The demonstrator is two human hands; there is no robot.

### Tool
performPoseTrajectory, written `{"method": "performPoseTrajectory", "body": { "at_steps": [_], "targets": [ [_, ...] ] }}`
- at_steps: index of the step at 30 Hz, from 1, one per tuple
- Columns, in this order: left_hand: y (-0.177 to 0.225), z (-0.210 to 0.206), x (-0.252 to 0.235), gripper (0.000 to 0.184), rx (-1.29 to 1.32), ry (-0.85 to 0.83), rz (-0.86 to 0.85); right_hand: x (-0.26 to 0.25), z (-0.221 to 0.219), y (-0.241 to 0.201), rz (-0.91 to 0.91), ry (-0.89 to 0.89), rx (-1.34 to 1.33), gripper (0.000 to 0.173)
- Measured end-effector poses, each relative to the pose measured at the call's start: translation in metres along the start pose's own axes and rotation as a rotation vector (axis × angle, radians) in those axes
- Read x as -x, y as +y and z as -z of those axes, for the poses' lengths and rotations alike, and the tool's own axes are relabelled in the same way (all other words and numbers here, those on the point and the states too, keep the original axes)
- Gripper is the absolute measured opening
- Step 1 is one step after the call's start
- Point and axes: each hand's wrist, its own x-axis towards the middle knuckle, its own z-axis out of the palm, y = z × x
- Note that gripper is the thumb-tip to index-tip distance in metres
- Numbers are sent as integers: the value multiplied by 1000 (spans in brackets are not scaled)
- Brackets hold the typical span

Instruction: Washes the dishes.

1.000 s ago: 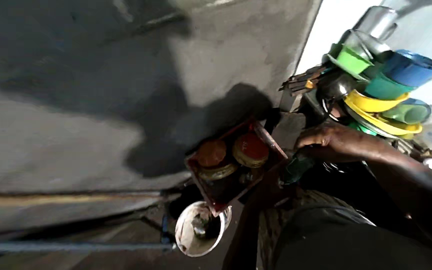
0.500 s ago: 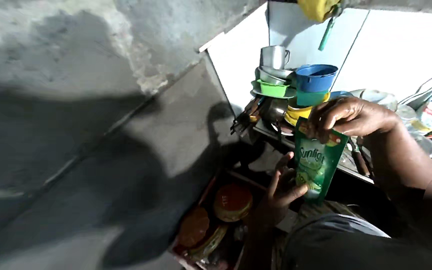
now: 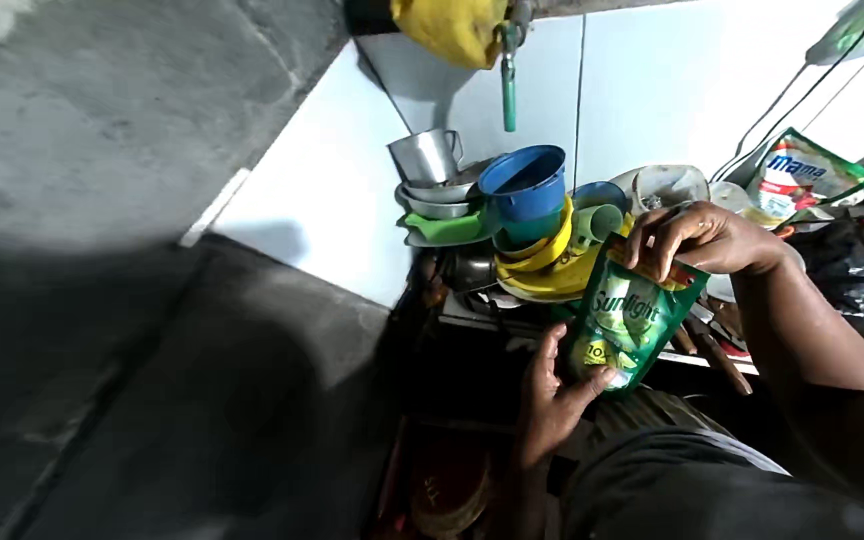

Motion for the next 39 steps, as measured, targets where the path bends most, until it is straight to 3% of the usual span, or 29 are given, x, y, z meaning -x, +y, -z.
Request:
{"method": "performPoseTrajectory", "body": {
  "at_steps": [4, 11, 16, 19, 23, 25, 27, 34, 36, 39],
  "targets": [
    [-8, -10, -43, 76, -18, -57, 28, 18, 33, 15, -43, 55, 1, 12],
    [-21, -27, -104, 100, -50, -213, 37, 33, 80, 24, -81, 157, 50, 10],
    [-29, -35, -129, 114, -11, -349, 70, 21, 87, 15, -84, 210, 226, 16],
    [-29, -35, -140, 100, 44, -445, 103, -4, 77, 5, -87, 174, 422, 19],
    [-20, -37, -145, 36, 113, -375, 106, -39, 50, -9, -234, 80, 731, 11],
    [-20, -34, -151, 36, 253, -295, 161, -55, 41, -15, -329, 16, 828, 9],
    [-21, -32, -156, 42, 233, -188, 163, -64, 34, -20, -397, -4, 859, 8],
    [-40, -32, -172, 27, 35, 8, -68, -76, 19, -7, -574, 78, 867, 11],
    [-43, -30, -179, 28, -7, -8, -45, -70, 19, -2, -550, 179, 809, 10],
    [-41, -32, -188, 32, 27, -29, 64, -40, 28, -1, -413, 536, 698, 18]
  ]
}}
